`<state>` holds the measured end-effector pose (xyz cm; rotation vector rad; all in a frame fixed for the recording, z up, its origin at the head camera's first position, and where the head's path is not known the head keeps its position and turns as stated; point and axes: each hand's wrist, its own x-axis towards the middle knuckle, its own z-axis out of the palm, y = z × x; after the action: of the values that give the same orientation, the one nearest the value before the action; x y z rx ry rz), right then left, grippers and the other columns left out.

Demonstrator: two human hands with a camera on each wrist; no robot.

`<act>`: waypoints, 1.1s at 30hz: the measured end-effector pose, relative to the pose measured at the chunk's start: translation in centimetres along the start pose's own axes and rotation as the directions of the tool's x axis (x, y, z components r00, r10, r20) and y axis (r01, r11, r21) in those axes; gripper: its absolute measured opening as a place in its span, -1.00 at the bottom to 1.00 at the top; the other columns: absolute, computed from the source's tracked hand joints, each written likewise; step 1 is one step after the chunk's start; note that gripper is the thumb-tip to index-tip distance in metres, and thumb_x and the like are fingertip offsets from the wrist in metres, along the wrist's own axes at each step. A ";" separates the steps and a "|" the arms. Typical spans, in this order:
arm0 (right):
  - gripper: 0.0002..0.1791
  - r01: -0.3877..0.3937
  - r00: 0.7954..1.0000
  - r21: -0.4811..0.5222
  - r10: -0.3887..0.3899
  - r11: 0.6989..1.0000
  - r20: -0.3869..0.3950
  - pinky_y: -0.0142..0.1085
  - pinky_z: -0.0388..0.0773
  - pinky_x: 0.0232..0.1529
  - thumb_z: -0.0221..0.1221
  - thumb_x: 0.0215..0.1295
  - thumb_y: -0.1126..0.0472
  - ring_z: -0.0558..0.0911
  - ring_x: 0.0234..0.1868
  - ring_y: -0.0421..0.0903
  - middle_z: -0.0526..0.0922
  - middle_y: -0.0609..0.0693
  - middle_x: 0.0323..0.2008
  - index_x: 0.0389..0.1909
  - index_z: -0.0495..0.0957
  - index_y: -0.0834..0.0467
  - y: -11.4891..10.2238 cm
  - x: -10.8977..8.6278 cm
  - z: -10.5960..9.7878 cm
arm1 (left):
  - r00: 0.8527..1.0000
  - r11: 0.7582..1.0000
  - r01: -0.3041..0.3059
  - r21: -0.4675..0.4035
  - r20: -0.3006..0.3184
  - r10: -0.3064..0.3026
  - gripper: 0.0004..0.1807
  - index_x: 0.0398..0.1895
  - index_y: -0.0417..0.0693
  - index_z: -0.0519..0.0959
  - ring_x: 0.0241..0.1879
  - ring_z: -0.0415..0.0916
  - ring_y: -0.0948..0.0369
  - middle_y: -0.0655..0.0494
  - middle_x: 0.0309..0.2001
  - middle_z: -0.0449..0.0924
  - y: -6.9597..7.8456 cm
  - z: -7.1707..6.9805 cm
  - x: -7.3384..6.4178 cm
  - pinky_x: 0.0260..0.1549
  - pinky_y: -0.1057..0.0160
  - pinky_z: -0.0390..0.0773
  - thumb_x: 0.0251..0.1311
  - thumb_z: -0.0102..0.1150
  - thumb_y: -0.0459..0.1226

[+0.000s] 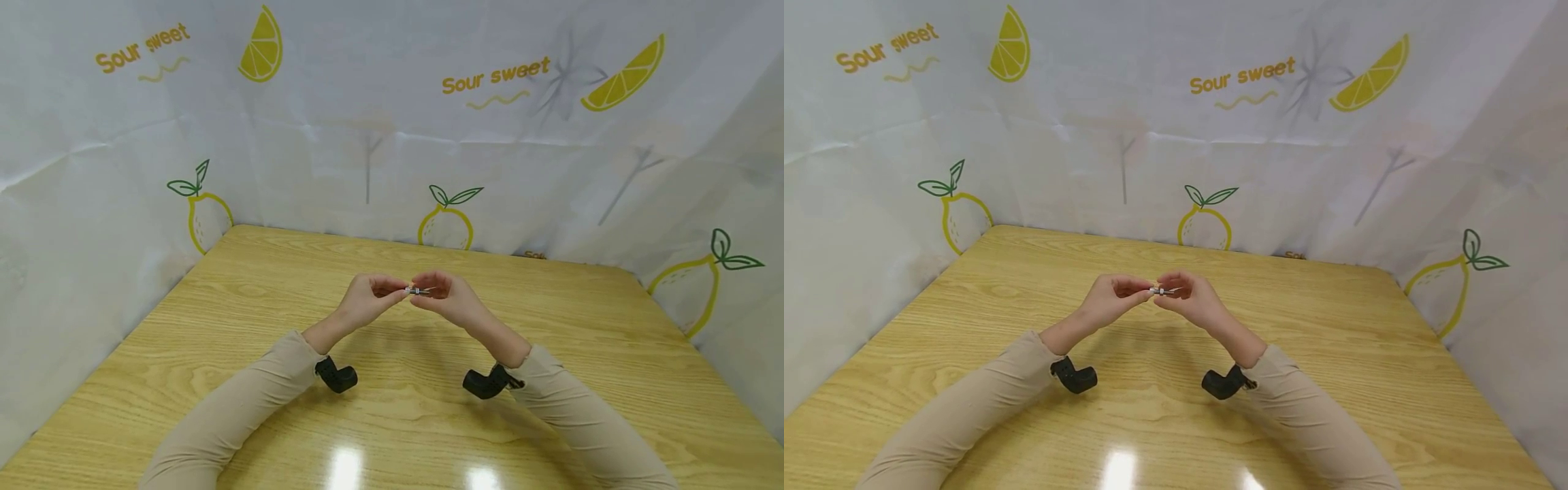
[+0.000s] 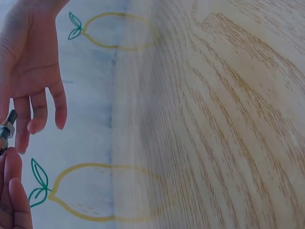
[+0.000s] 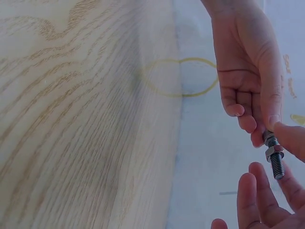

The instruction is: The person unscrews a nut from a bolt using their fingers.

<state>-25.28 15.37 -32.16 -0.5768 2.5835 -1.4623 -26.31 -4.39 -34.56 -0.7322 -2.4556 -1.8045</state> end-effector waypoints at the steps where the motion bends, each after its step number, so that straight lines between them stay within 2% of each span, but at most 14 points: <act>1: -0.58 -0.005 1.000 -0.002 0.005 1.000 0.011 -0.06 0.53 0.05 0.12 0.32 0.14 0.56 0.05 0.16 0.56 0.25 0.03 0.13 0.43 0.25 0.0 0.0 0.0 | 1.000 1.000 0.001 0.001 0.001 -0.001 -0.74 -0.10 -0.20 0.64 -0.20 0.62 -0.05 -0.15 -0.16 0.68 0.0 0.0 0.0 -0.31 0.34 0.60 0.21 0.18 -0.26; 5: -0.55 -0.049 0.997 -0.027 0.050 0.998 0.052 0.09 0.42 0.12 -0.02 0.41 0.00 0.58 -0.02 0.17 0.64 0.22 -0.07 0.11 0.47 0.24 0.0 0.0 0.0 | 1.000 1.000 0.007 -0.002 0.004 -0.007 -0.74 -0.09 -0.20 0.64 -0.15 0.61 -0.11 -0.15 -0.15 0.67 0.1 0.0 0.0 -0.27 0.32 0.61 0.22 0.17 -0.26; 7: -0.56 -0.069 0.996 -0.016 0.070 0.997 0.059 0.12 0.40 0.13 -0.03 0.42 0.00 0.58 -0.04 0.17 0.67 0.20 -0.10 0.08 0.50 0.24 0.0 0.0 0.0 | 1.000 1.000 0.014 -0.003 0.003 -0.014 -0.74 -0.09 -0.20 0.64 -0.14 0.60 -0.12 -0.15 -0.15 0.68 0.1 0.0 -0.1 -0.26 0.31 0.61 0.22 0.17 -0.26; 12: -0.64 -0.046 0.998 0.024 0.045 0.999 0.038 0.02 0.47 0.11 0.11 0.33 0.12 0.57 0.03 0.13 0.60 0.20 0.01 0.07 0.47 0.22 0.0 0.0 0.1 | 1.000 1.000 0.017 -0.003 0.002 -0.017 -0.74 -0.08 -0.20 0.64 -0.14 0.59 -0.15 -0.15 -0.15 0.67 0.0 0.0 -0.1 -0.29 0.34 0.60 0.22 0.17 -0.26; 15: -0.59 -0.035 0.999 0.027 0.034 0.999 0.033 0.00 0.49 0.09 0.14 0.31 0.11 0.56 0.05 0.11 0.55 0.22 0.07 0.12 0.43 0.18 0.1 0.0 0.1 | 1.000 1.000 0.019 -0.005 0.000 -0.019 -0.74 -0.08 -0.20 0.64 -0.15 0.59 -0.15 -0.15 -0.15 0.67 0.0 0.0 0.0 -0.31 0.35 0.59 0.22 0.17 -0.26; 22: -0.52 -0.072 0.997 -0.010 0.073 0.997 0.037 0.12 0.40 0.13 -0.04 0.41 -0.06 0.57 -0.03 0.19 0.67 0.17 -0.12 0.05 0.51 0.25 0.1 0.1 0.0 | 1.000 1.000 0.022 0.006 -0.008 -0.022 -0.74 -0.09 -0.19 0.64 -0.14 0.60 -0.13 -0.13 -0.16 0.68 0.1 0.0 0.0 -0.28 0.32 0.60 0.21 0.19 -0.25; 25: -0.58 -0.071 0.997 -0.001 0.071 0.997 0.030 0.10 0.40 0.14 0.00 0.40 0.00 0.57 -0.04 0.17 0.66 0.18 -0.11 0.03 0.52 0.25 0.2 0.1 0.1 | 1.000 1.000 0.022 0.008 -0.011 -0.022 -0.74 -0.10 -0.19 0.65 -0.14 0.60 -0.13 -0.13 -0.16 0.68 0.1 0.0 -0.1 -0.28 0.32 0.60 0.20 0.19 -0.25; 29: -0.66 -0.028 0.999 0.006 0.028 1.000 0.016 -0.05 0.50 0.07 0.11 0.34 0.12 0.58 0.00 0.10 0.60 0.20 -0.02 0.03 0.50 0.22 0.3 0.0 0.0 | 1.000 1.000 0.014 0.007 -0.010 -0.014 -0.74 -0.10 -0.20 0.64 -0.15 0.59 -0.14 -0.15 -0.16 0.68 -0.1 0.0 0.0 -0.29 0.34 0.59 0.20 0.19 -0.26; 33: -0.61 -0.007 1.000 0.009 0.007 1.000 0.012 -0.11 0.54 0.03 0.15 0.30 0.13 0.58 0.02 0.08 0.54 0.21 0.05 0.09 0.44 0.21 0.4 0.0 0.0 | 1.000 1.000 0.011 0.003 -0.007 -0.011 -0.74 -0.10 -0.21 0.64 -0.15 0.59 -0.15 -0.16 -0.16 0.68 -0.3 0.0 0.0 -0.30 0.35 0.59 0.20 0.19 -0.27</act>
<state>-25.38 15.54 -32.46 -0.5733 2.5660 -1.4636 -26.38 -4.46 -34.79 -0.7121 -2.4626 -1.8036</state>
